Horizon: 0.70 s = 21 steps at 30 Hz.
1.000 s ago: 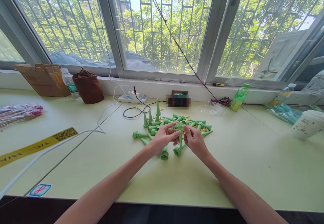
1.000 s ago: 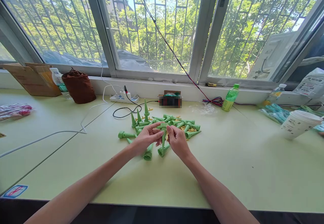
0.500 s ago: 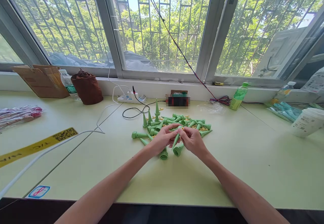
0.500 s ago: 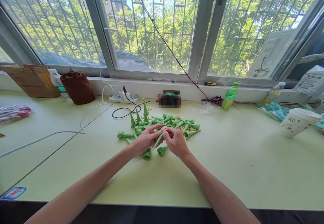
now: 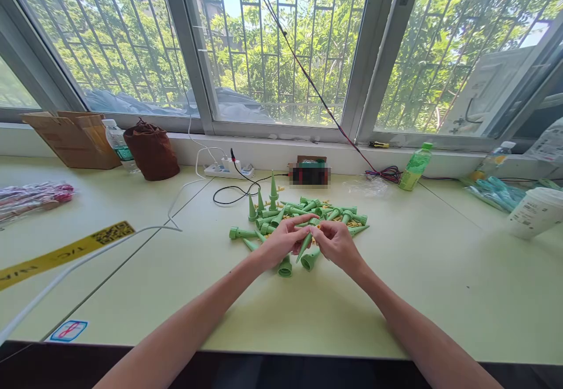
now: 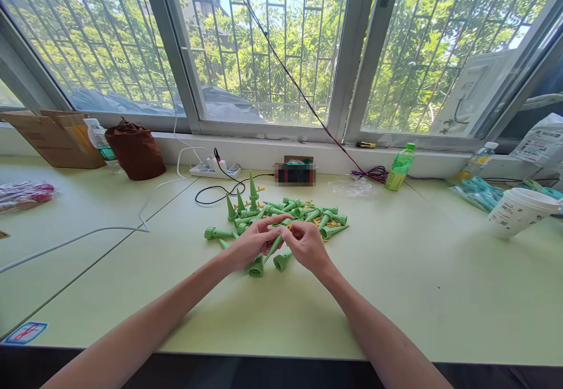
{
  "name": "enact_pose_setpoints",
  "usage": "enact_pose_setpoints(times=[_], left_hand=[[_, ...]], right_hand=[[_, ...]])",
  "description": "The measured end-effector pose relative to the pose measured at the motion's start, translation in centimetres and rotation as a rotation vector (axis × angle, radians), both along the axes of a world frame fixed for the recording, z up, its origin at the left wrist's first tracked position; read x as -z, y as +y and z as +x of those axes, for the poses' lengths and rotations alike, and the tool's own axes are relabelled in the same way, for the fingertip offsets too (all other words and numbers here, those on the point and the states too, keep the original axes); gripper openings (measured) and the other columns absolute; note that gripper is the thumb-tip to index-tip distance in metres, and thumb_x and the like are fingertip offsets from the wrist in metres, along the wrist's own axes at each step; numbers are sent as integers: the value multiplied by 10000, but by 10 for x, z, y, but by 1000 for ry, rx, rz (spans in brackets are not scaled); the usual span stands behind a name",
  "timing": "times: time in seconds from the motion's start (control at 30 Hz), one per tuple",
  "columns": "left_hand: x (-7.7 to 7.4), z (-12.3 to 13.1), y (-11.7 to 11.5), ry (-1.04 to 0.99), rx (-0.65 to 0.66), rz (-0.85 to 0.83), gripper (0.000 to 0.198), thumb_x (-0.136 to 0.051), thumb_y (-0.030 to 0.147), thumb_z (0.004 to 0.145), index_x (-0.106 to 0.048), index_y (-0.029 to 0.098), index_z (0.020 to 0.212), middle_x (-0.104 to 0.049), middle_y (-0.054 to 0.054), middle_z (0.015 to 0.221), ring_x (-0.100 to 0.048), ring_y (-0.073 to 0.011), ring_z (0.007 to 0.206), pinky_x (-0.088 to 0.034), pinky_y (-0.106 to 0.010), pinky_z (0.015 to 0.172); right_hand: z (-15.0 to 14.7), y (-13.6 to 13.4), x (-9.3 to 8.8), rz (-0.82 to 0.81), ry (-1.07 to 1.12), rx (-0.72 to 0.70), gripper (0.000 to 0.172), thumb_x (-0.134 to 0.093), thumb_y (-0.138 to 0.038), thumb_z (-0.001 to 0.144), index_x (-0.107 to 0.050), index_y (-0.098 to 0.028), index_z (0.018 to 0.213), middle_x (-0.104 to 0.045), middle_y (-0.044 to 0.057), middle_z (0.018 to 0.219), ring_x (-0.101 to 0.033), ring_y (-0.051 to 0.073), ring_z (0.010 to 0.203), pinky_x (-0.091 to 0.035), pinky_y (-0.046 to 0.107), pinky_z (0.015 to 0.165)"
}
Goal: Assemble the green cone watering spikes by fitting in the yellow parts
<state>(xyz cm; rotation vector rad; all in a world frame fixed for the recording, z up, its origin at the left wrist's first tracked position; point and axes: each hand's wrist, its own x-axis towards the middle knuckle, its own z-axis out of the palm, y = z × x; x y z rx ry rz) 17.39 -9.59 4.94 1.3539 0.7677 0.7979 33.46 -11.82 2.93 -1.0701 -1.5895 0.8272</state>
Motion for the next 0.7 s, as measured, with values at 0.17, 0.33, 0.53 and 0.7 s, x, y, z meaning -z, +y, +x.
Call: enact_pose_setpoints(times=[0.17,0.33,0.53,0.7], left_hand=[[2,-1,1,0,13,-6,708,-723,472,762,-543,125,1352,-455,55,525,-354,-62,476,-235,-201,440],[3,-2,2,-3,34,-2,683,-702,468,789,-534,141,1364,-457,48,545,-359,-64,489,-226,-204,447],[3,-3,3,15,49,20,724,-695,506,785,-510,148,1387,-446,56,554,-353,-65,501,-235,-209,460],[0,-3,2,38,53,64,696,-659,520,812,-508,159,1388,-444,53,558,-351,-75,514,-246,-216,466]], right_hand=[[1,1,1,23,-24,2,426,-537,-406,866,-341,-210,543,-309,-64,458,-272,78,421,-192,226,397],[1,0,0,12,-40,-13,411,-524,-399,882,-376,-205,551,-345,-63,432,-292,77,397,-206,229,393],[2,0,1,32,-45,-17,423,-546,-405,880,-383,-202,546,-392,-56,422,-317,73,383,-221,223,386],[3,-1,-3,47,-23,-46,443,-570,-463,882,-440,-191,557,-411,-57,411,-336,71,366,-239,218,382]])
